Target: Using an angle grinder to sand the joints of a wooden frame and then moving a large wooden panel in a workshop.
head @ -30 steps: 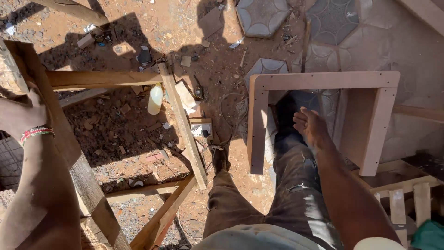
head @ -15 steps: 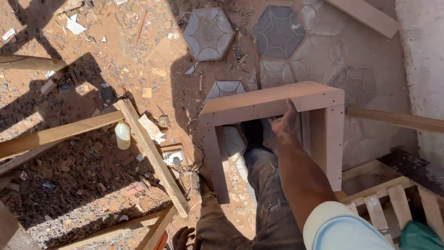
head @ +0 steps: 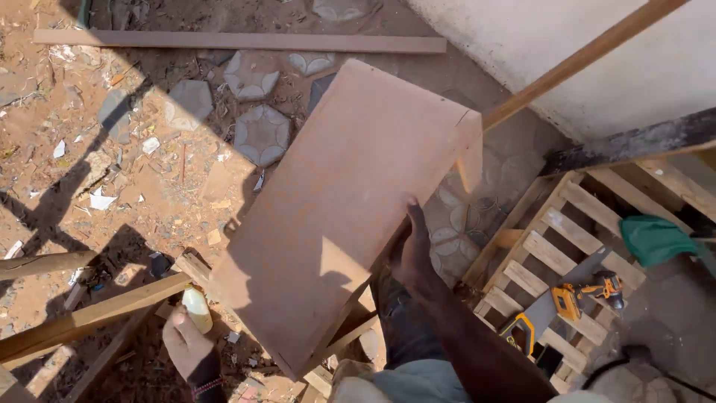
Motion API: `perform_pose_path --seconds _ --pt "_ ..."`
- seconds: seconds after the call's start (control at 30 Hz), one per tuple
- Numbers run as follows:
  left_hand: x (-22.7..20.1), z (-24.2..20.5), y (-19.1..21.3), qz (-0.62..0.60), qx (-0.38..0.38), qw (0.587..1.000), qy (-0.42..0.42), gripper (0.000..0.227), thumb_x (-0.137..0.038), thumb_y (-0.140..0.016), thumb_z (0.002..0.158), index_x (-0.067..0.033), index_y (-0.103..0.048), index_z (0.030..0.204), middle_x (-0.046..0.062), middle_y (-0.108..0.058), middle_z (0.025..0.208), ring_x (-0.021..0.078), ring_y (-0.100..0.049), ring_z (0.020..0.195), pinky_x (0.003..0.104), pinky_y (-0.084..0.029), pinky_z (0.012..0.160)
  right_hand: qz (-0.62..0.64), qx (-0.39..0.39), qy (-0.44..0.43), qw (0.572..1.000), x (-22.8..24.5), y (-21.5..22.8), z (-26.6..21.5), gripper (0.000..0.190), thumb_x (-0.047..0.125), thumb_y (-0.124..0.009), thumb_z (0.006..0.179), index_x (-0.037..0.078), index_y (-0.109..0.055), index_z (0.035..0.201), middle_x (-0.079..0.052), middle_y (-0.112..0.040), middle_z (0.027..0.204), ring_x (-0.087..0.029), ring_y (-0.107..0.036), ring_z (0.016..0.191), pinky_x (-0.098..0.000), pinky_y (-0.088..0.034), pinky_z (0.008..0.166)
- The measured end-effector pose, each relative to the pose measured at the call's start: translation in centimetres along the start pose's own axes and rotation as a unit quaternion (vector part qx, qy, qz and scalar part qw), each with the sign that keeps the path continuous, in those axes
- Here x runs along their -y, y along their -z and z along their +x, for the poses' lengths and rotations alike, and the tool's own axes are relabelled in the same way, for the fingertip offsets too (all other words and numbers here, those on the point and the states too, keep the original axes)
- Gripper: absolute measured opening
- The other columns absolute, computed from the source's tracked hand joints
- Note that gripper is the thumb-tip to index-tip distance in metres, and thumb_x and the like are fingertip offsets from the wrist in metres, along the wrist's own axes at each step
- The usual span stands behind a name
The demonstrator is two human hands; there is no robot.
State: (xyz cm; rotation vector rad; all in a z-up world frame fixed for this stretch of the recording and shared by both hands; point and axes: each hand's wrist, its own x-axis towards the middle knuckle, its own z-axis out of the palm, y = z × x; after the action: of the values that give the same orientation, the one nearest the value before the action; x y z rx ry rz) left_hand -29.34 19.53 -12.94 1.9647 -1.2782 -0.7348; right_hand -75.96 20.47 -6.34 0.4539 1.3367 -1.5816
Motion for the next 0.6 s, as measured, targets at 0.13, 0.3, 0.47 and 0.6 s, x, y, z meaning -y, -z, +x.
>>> perform_pose_path --seconds 0.13,0.3,0.47,0.6 --pt "-11.8 7.6 4.5 0.105 0.228 0.968 -0.016 0.075 -0.081 -0.024 0.131 -0.0339 -0.05 0.184 0.008 -0.06 0.175 0.0334 -0.05 0.166 0.061 -0.038 0.134 0.072 0.073 0.11 0.989 3.5 2.5 -15.3 0.074 0.063 -0.08 0.1 0.016 -0.067 0.156 -0.016 -0.076 0.149 -0.034 -0.073 0.135 -0.0614 -0.058 0.12" --pt "-21.0 -1.5 3.4 -0.031 0.454 0.89 0.037 0.112 -0.093 -0.016 0.115 -0.017 0.0 0.195 0.012 0.004 0.203 0.0315 0.001 0.187 0.054 0.0 0.153 0.11 0.138 0.099 0.979 1.1 9.3 -22.4 0.058 0.058 -0.08 0.103 0.019 -0.079 0.146 -0.008 -0.081 0.127 -0.027 -0.079 0.117 -0.0487 -0.067 0.099" --pt "-21.7 -10.3 4.1 0.01 0.443 0.876 -0.193 0.101 -0.081 -0.028 0.119 -0.0148 -0.011 0.194 0.012 -0.008 0.199 0.0304 -0.014 0.18 0.051 -0.013 0.148 0.114 0.134 0.109 0.978 -0.3 13.1 -28.4 0.059 0.059 -0.085 0.102 0.013 -0.086 0.14 -0.01 -0.087 0.12 -0.026 -0.084 0.101 -0.046 -0.072 0.089" --pt "-15.1 -11.4 11.3 0.03 0.358 0.86 -0.361 0.091 -0.069 -0.041 0.123 -0.0121 -0.022 0.192 0.013 -0.021 0.195 0.03 -0.029 0.172 0.049 -0.025 0.142 0.076 0.105 0.127 0.983 -0.6 17.4 -30.2 0.069 0.066 -0.084 0.101 0.007 -0.085 0.138 -0.016 -0.088 0.113 -0.026 -0.087 0.093 -0.0472 -0.075 0.083"
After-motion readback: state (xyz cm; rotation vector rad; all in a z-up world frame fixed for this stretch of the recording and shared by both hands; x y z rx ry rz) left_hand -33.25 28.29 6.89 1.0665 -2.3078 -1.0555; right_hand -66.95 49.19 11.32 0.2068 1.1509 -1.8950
